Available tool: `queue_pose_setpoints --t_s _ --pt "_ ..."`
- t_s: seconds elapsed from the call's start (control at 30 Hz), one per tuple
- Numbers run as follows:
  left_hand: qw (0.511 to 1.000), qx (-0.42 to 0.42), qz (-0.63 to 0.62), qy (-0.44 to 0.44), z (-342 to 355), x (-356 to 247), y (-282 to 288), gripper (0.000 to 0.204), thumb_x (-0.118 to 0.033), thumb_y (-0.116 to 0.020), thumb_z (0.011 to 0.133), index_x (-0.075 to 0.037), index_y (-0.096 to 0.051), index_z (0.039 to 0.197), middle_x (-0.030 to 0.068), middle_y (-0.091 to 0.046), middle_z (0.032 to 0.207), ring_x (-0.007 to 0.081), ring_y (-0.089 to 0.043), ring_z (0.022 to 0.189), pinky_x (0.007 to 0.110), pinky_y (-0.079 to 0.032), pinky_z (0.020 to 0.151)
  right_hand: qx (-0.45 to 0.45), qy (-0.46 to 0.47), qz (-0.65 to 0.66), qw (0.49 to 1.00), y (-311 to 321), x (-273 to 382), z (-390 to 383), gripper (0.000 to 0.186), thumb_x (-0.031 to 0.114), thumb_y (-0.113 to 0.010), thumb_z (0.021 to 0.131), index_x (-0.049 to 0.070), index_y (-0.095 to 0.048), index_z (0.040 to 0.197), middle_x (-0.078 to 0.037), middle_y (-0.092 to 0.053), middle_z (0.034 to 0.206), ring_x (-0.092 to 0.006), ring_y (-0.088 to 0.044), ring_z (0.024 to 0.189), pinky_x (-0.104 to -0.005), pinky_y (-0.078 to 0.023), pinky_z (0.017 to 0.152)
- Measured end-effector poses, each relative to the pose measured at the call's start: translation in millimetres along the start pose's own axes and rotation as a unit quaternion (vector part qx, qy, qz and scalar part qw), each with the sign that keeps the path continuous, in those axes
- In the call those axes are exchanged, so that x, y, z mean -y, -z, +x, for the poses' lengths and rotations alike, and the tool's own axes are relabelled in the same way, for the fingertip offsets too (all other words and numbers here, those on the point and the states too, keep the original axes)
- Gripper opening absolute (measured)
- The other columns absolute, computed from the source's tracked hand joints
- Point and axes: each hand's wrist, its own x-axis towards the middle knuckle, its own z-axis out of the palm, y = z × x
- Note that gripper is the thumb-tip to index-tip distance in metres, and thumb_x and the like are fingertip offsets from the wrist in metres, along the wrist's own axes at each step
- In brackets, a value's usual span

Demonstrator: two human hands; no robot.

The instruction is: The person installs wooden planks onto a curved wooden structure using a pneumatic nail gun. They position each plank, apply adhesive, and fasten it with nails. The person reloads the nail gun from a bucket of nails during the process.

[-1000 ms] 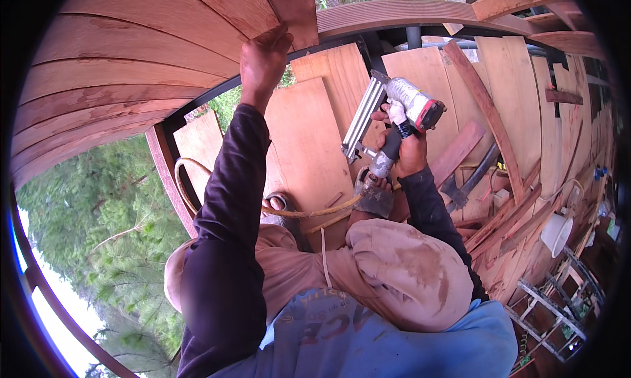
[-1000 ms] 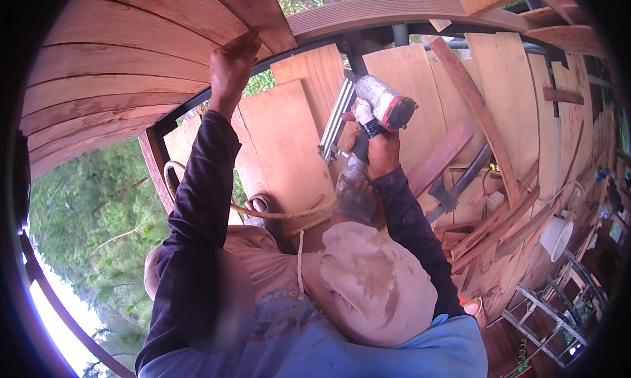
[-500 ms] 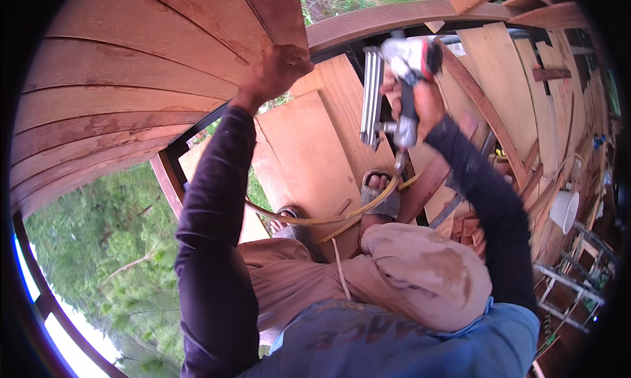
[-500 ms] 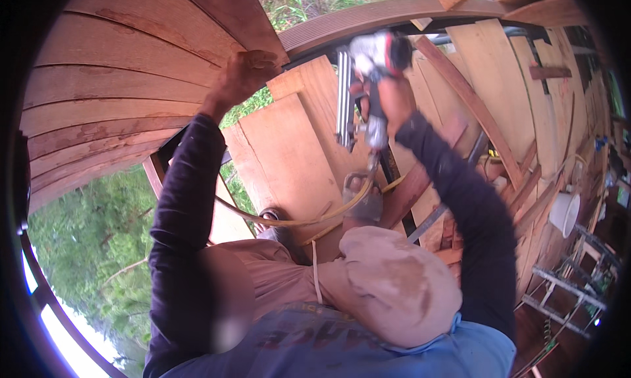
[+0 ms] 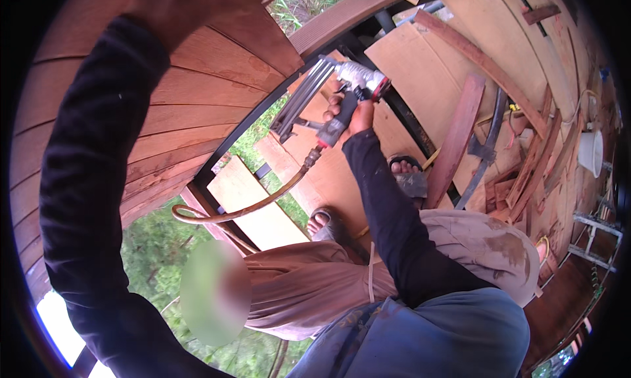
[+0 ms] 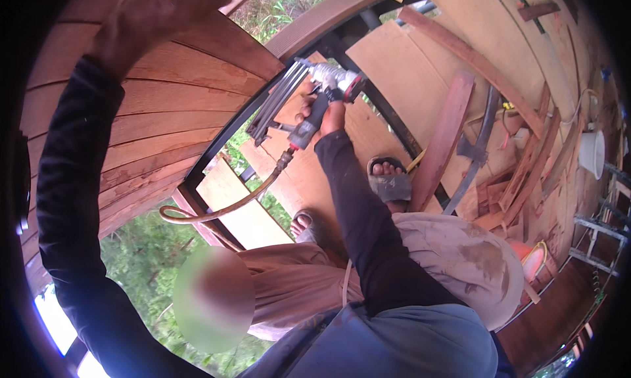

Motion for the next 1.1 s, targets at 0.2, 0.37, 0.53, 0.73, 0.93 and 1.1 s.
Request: queue_pose_setpoints --t_s 0.2,0.37,0.53,0.73,0.93,1.1 --pt "0.991 0.052 0.118 -0.035 3 -2 -38 0.032 -0.038 -0.08 0.071 -0.013 -0.061 0.076 0.0034 -0.063 0.076 0.0242 -0.06 0.07 0.04 -0.049 0.065 -0.009 -0.018 0.118 0.993 47 -41 9 0.053 0.062 -0.051 0.098 0.011 -0.064 0.104 -0.003 -0.058 0.069 -0.0143 -0.055 0.056 -0.0345 -0.048 0.057" --pt "0.998 -0.039 0.043 -0.01 -6 0 -46 0.031 -0.035 -0.078 0.068 -0.014 -0.057 0.075 0.001 -0.055 0.07 0.0222 -0.055 0.066 0.039 -0.047 0.062 -0.013 -0.044 0.122 0.991 48 -47 21 0.053 0.062 -0.051 0.098 0.01 -0.064 0.104 -0.002 -0.055 0.068 -0.0132 -0.053 0.055 -0.0335 -0.047 0.057" --pt "0.991 -0.057 0.114 -0.033 -3 -3 -50 0.031 -0.034 -0.077 0.066 -0.015 -0.054 0.075 0.0003 -0.05 0.07 0.0207 -0.055 0.07 0.038 -0.047 0.063 -0.018 -0.028 0.134 0.99 43 -46 37 0.048 0.055 -0.052 0.099 0.008 -0.064 0.101 -0.002 -0.055 0.067 -0.0128 -0.052 0.056 -0.033 -0.046 0.056" --pt "0.992 -0.003 0.127 -0.024 -5 -3 -52 0.037 -0.04 -0.081 0.065 -0.016 -0.057 0.079 -0.001 -0.055 0.073 0.0194 -0.058 0.075 0.036 -0.049 0.069 0.003 -0.025 0.145 0.989 42 -52 48 0.047 0.053 -0.054 0.097 0.007 -0.063 0.101 -0.001 -0.054 0.064 -0.0125 -0.052 0.055 -0.0335 -0.047 0.056" --pt "0.984 0.013 0.178 -0.029 -5 -4 -54 0.039 -0.04 -0.084 0.065 -0.016 -0.062 0.085 -0.003 -0.058 0.077 0.0175 -0.059 0.076 0.035 -0.05 0.071 0.017 -0.034 0.164 0.986 43 -57 55 0.042 0.05 -0.055 0.096 0.008 -0.063 0.101 0.0 -0.056 0.065 -0.0126 -0.053 0.054 -0.0344 -0.047 0.056" --pt "0.984 -0.067 0.156 -0.049 -9 -4 -60 0.04 -0.039 -0.084 0.064 -0.015 -0.064 0.089 -0.0032 -0.059 0.078 0.0172 -0.059 0.077 0.036 -0.049 0.071 0.034 -0.045 0.169 0.984 47 -59 61 0.044 0.051 -0.054 0.097 0.008 -0.064 0.101 0.0 -0.057 0.066 -0.013 -0.053 0.056 -0.0347 -0.048 0.056"
